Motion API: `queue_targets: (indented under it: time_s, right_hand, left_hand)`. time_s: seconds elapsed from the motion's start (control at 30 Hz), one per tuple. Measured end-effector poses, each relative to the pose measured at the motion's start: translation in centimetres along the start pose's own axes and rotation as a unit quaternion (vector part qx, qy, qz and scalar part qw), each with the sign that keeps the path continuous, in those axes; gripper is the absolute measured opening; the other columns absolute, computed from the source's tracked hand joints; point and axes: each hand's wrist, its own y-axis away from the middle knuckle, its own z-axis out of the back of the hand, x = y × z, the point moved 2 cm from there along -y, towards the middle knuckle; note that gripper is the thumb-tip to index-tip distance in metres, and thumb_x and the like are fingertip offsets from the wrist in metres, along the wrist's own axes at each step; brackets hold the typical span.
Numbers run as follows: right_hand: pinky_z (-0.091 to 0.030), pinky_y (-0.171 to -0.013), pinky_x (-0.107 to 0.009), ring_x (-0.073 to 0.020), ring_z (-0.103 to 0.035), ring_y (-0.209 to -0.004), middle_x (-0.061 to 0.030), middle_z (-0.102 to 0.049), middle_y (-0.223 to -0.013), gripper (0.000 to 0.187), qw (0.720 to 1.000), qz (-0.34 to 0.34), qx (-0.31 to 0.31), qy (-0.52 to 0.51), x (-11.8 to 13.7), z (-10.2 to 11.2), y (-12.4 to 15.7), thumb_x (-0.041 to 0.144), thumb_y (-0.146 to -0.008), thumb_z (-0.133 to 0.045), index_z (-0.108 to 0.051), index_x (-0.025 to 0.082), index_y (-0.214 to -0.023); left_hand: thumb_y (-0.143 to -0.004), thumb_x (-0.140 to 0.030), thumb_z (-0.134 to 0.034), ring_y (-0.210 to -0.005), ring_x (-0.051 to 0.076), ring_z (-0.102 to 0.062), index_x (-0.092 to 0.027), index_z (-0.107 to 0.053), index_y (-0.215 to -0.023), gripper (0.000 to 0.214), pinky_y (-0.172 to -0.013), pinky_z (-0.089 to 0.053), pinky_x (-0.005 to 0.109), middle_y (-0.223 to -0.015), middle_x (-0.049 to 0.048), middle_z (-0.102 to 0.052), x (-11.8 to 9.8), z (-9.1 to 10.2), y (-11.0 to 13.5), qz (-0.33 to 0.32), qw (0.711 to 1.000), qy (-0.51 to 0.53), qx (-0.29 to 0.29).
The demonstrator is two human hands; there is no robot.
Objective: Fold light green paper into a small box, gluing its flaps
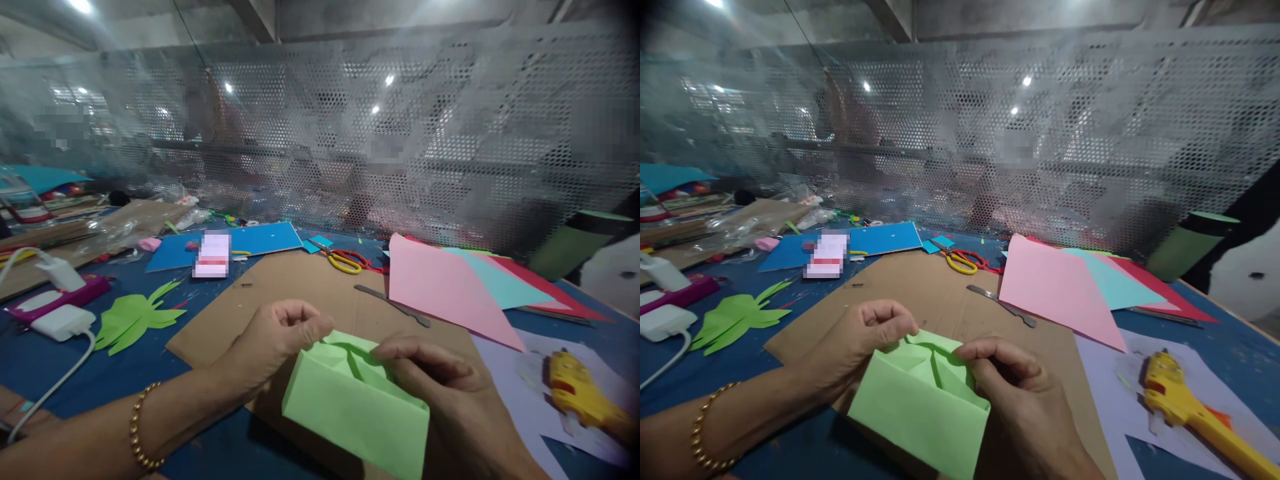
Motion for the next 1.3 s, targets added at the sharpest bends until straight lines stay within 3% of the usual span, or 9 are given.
queue_targets:
  time_s: [0.17,0.33,0.6,0.9,1.03,1.3]
  right_hand:
    - [-0.043,-0.055,-0.030,-0.0196,-0.059,-0.064,-0.0055,-0.071,-0.081,0.018,0.994,0.060,0.007,0.087,0.1,0.0,-0.1,0.042,-0.075,-0.070,-0.078,0.028,-0.069]
    - [-0.044,-0.058,-0.026,-0.0179,-0.063,-0.070,-0.0037,-0.072,-0.081,0.019,0.980,0.111,0.026,0.163,0.1,0.5,-0.2,0.037,-0.079,-0.064,-0.077,0.025,-0.073]
    - [-0.049,-0.063,-0.023,-0.0144,-0.065,-0.069,-0.0010,-0.070,-0.079,0.024,0.944,0.230,0.114,0.208,0.0,1.4,-0.7,0.019,-0.087,-0.051,-0.073,0.023,-0.082]
    - [-0.050,-0.062,-0.023,-0.0152,-0.066,-0.068,-0.0007,-0.071,-0.081,0.019,0.955,0.202,0.105,0.190,-0.6,2.0,-0.8,0.021,-0.084,-0.057,-0.075,0.025,-0.079]
    - [-0.051,-0.065,-0.024,-0.0173,-0.068,-0.073,-0.0012,-0.072,-0.081,0.019,0.952,0.199,0.112,0.201,-0.4,2.1,-0.7,0.021,-0.083,-0.057,-0.074,0.025,-0.079]
    - [-0.051,-0.066,-0.025,-0.0166,-0.068,-0.071,-0.0013,-0.071,-0.080,0.022,0.951,0.205,0.115,0.201,-1.0,1.9,-0.9,0.018,-0.085,-0.054,-0.074,0.025,-0.083]
  left_hand:
    - [-0.066,-0.037,-0.085,-0.053,0.008,-0.052,-0.015,-0.064,-0.077,0.032,-0.049,-0.038,0.018,-0.063,-0.0013,-0.060,0.7,0.3,-0.3,0.003,0.999,-0.037,-0.012]
    - [-0.067,-0.038,-0.084,-0.056,0.010,-0.056,-0.016,-0.067,-0.104,0.046,-0.054,-0.044,0.020,-0.070,-0.0019,-0.062,0.9,0.4,-0.4,0.011,1.000,-0.013,0.014]
    - [-0.073,-0.045,-0.075,-0.060,0.012,-0.057,-0.012,-0.071,-0.093,0.039,-0.055,-0.041,0.022,-0.074,0.0040,-0.067,0.6,0.5,-0.3,0.028,0.991,-0.130,0.009]
    - [-0.078,-0.037,-0.072,-0.049,0.007,-0.042,-0.015,-0.061,-0.090,0.028,-0.047,-0.033,0.018,-0.055,-0.0093,-0.045,0.3,0.5,-0.1,-0.023,0.989,-0.143,0.014]
    - [-0.078,-0.037,-0.072,-0.048,0.006,-0.044,-0.016,-0.059,-0.084,0.025,-0.046,-0.034,0.017,-0.055,-0.0085,-0.048,0.5,0.5,-0.1,-0.031,0.990,-0.141,0.001]
    - [-0.069,-0.043,-0.077,-0.053,0.011,-0.055,-0.014,-0.067,-0.073,0.031,-0.049,-0.042,0.020,-0.063,0.0020,-0.065,0.2,0.6,-0.2,-0.022,0.991,-0.127,-0.034]
